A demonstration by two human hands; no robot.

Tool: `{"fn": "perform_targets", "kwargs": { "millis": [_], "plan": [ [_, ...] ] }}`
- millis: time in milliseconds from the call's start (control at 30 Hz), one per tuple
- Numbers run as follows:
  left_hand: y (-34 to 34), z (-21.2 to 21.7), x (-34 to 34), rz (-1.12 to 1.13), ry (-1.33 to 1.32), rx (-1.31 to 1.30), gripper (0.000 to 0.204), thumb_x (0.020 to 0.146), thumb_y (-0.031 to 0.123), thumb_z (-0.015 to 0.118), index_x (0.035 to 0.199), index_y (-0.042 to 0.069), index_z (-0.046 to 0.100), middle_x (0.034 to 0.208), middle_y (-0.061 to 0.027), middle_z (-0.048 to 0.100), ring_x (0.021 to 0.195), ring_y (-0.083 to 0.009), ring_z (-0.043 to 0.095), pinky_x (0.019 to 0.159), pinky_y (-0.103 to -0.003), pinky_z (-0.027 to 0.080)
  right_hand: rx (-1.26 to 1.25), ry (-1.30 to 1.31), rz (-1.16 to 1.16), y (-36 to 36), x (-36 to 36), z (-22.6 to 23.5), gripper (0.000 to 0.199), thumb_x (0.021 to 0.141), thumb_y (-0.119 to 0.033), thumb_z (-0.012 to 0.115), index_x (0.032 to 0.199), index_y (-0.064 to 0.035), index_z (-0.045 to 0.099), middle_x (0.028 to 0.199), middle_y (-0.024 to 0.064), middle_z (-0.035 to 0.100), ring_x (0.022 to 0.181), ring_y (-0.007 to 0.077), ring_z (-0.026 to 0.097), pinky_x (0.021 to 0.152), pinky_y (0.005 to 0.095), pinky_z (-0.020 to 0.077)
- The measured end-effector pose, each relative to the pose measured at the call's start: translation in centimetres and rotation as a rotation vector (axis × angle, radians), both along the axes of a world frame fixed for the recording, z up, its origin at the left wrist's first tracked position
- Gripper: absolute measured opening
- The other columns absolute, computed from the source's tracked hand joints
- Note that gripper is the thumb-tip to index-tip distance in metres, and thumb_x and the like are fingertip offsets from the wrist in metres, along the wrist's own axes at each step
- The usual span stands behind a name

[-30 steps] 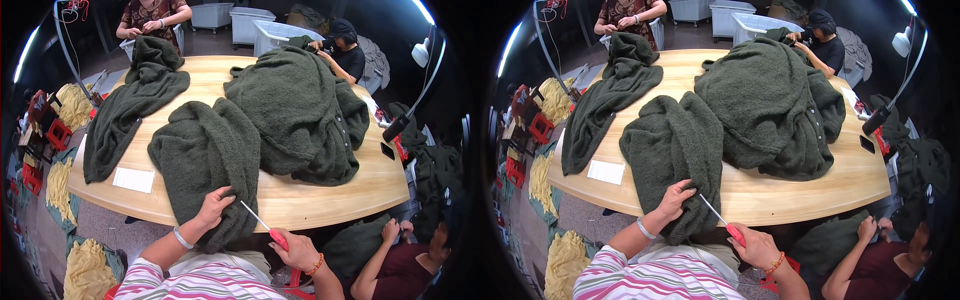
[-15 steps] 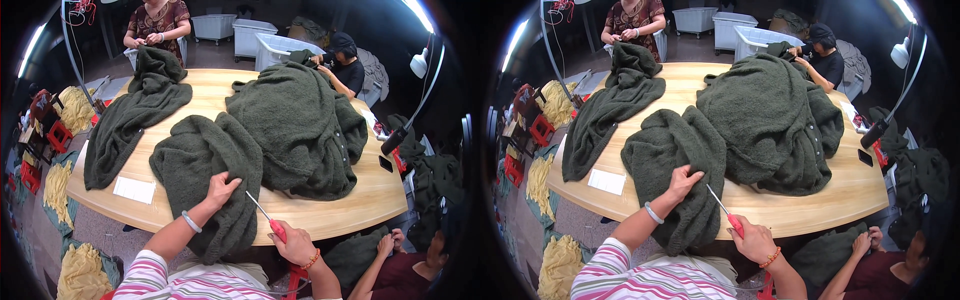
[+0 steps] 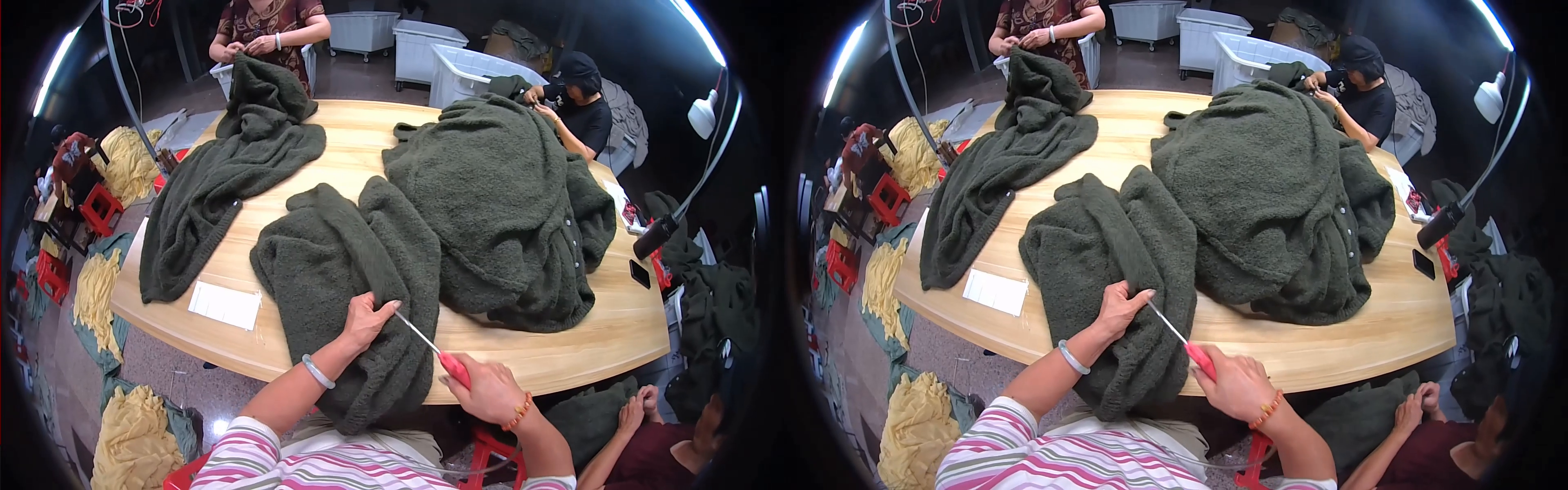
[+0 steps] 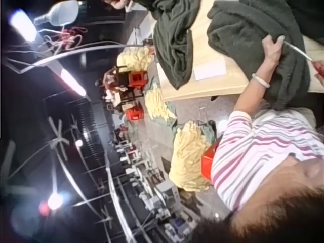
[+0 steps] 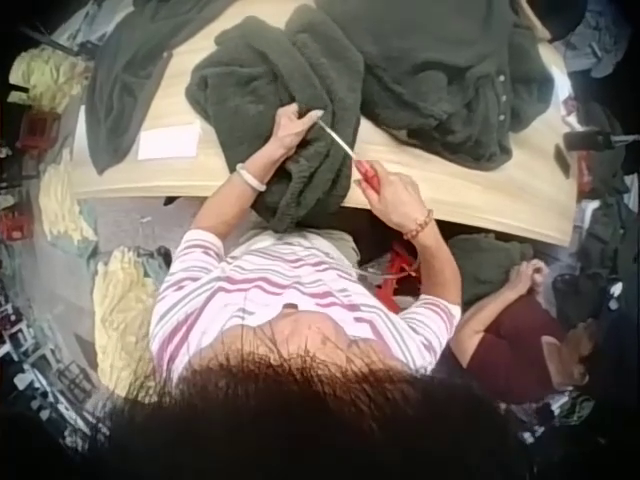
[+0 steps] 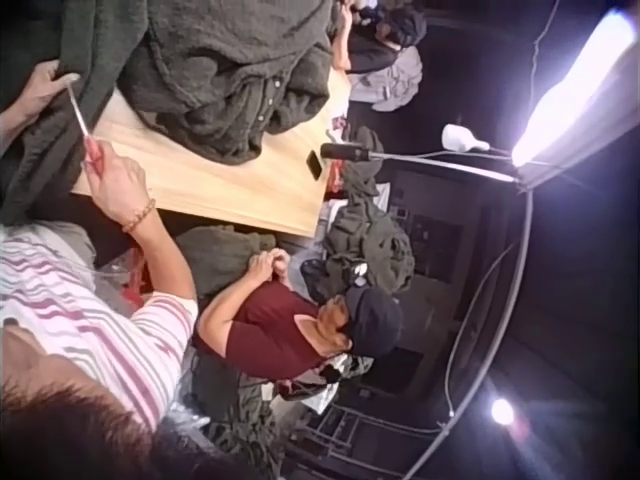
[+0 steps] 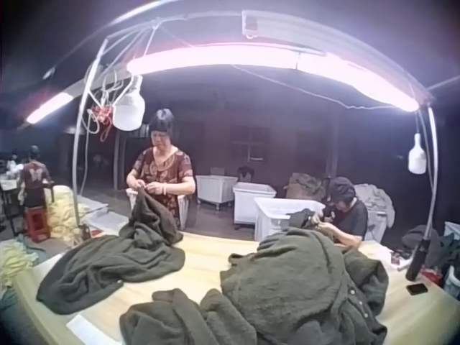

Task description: Trimming loose threads from green knitted sweaters or garments using scissors.

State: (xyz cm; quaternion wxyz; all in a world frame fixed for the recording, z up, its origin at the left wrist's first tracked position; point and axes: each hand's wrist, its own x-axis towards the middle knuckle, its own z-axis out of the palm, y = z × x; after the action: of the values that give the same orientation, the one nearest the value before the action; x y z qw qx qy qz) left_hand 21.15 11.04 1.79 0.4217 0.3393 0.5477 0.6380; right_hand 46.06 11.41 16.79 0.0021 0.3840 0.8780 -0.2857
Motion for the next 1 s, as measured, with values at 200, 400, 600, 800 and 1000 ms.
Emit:
{"fn": "perform_targets", "kwargs": {
  "millis": [200,400,600,800,1000],
  "plan": [
    [-0.5,1.1,-0.1,-0.042,0.010,0.031,0.015,0.088,0.011,0.070,0.085,-0.004,0.067,0.078,-0.0005,0.067,0.068,-0.0052,0.057,0.060,-0.023,0.048,0.017,-0.015,-0.035,-0.8,0.2,0.6,0.038,0.090,-0.035,0.061,0.119,-0.0089,0.058,0.074,0.0219,0.065,0.072,0.0427,0.064,0.069,0.0512,0.0486],
    [-0.5,0.7,-0.1,-0.067,-0.039,0.014,0.016,0.088,0.011,0.070,0.086,-0.004,0.067,0.079,-0.0013,0.067,0.069,-0.0054,0.058,0.061,-0.023,0.049,0.111,0.008,0.004,1.2,-1.8,0.1,0.037,0.091,-0.035,0.061,0.117,-0.0095,0.058,0.073,0.0216,0.065,0.071,0.0439,0.063,0.067,0.0513,0.0482],
    [-0.6,0.3,-0.6,-0.053,0.048,-0.012,0.015,0.089,0.013,0.070,0.091,-0.002,0.067,0.081,0.0005,0.066,0.070,-0.0061,0.057,0.062,-0.024,0.048,-0.018,-0.057,0.040,-2.0,1.0,1.1,0.036,0.092,-0.035,0.060,0.118,-0.0107,0.058,0.072,0.0212,0.065,0.070,0.0433,0.063,0.068,0.0508,0.0495],
    [-1.5,0.8,1.0,0.103,0.075,0.157,0.028,0.093,0.022,0.066,0.079,-0.001,0.062,0.069,0.0063,0.055,0.066,-0.0034,0.045,0.056,-0.024,0.039,-0.057,0.013,-0.017,-5.1,3.1,1.1,0.039,0.091,-0.039,0.061,0.120,-0.0123,0.058,0.067,0.0179,0.065,0.065,0.0385,0.065,0.061,0.0467,0.0516],
    [-4.9,-0.9,1.0,0.026,0.210,0.027,0.022,0.096,0.018,0.062,0.082,0.002,0.057,0.071,0.0087,0.048,0.067,-0.0011,0.040,0.057,-0.022,0.036,-0.116,-0.100,0.072,-5.7,2.2,2.0,0.037,0.088,-0.033,0.067,0.117,-0.0109,0.059,0.072,0.0196,0.065,0.069,0.0404,0.064,0.064,0.0471,0.0510]
  ]
}}
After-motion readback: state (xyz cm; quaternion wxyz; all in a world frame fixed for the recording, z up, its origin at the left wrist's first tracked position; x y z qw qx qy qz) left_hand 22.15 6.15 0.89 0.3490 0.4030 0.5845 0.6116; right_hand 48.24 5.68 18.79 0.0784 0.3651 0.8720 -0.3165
